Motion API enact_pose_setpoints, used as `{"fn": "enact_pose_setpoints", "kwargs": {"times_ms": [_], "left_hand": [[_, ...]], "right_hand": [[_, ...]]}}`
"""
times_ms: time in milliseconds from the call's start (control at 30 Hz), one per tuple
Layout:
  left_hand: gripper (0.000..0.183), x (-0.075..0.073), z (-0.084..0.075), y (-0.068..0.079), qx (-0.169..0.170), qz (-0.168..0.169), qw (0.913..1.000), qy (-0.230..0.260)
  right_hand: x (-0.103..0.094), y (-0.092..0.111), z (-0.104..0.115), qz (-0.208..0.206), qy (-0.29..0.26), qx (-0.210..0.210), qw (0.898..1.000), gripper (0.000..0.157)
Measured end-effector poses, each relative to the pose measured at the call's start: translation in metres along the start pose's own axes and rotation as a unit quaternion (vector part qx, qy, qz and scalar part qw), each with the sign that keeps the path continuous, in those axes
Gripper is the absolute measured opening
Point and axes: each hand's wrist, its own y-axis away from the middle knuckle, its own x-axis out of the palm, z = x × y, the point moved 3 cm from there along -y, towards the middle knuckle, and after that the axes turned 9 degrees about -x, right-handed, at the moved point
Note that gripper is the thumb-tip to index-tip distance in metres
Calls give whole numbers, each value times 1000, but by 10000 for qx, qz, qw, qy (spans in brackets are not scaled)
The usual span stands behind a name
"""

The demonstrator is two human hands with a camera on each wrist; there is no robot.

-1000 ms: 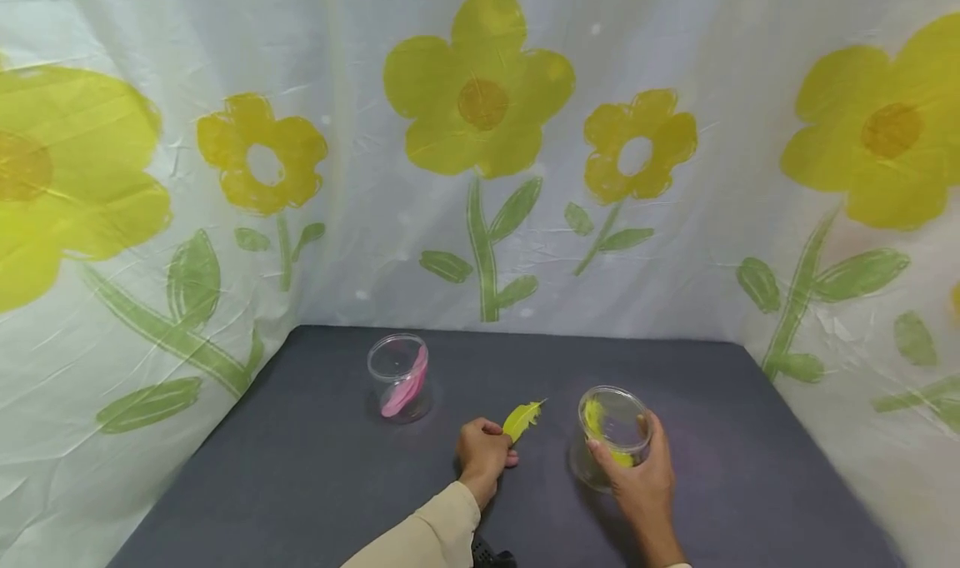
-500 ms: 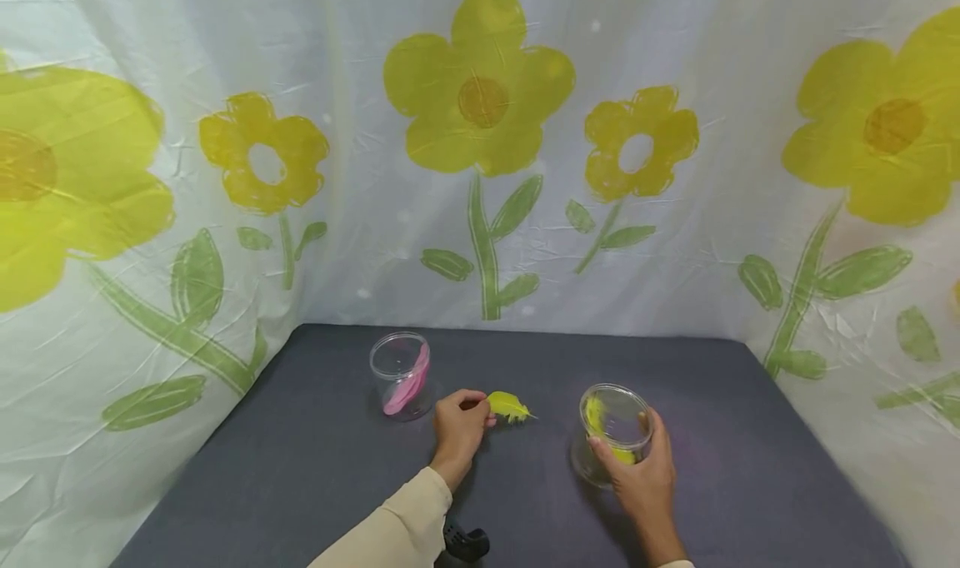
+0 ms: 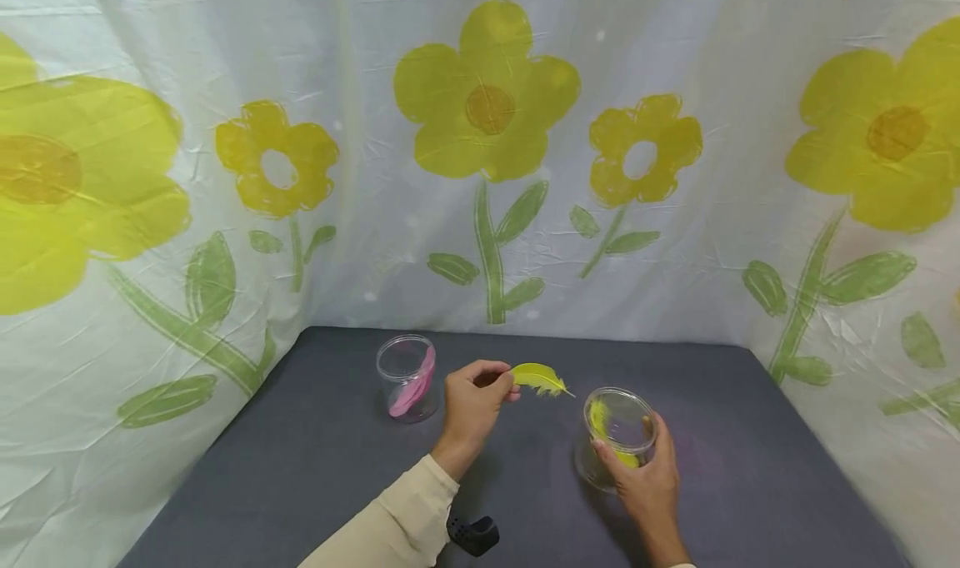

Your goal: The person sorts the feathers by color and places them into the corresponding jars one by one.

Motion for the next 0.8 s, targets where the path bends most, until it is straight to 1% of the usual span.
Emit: {"fn": "enact_pose_setpoints", "kwargs": {"times_ms": [100,233,333,400,500,600,733,800], "left_hand": [[5,15,-9,3,184,250,9995,-89],[6,36,-11,7,242,518,9979,-312],[7,49,-7,10,236,647,9963,-505],[7,57,-3,11,288,699,9946,-714],[7,64,2,12,413,725,9904,-1100],[6,70,7,12,520,743,9842,-1518],[8,81,15,13,315,929,9803,-1714],[10,87,19,15,135,1042,9792,-1734]], "right_hand": [[0,0,-1,-59,-49,-28,10000,93],[0,0,-1,-80,-96,-40,9999,92],[1,0,0,10,-79,12,10000,94],[2,0,-1,88,-38,90,9999,96],[2,0,-1,191,78,216,9996,98],[3,-1,0,232,66,281,9993,98],[2,-2,0,215,-21,231,9995,97],[1,-1,-1,190,-37,245,9995,97]]}}
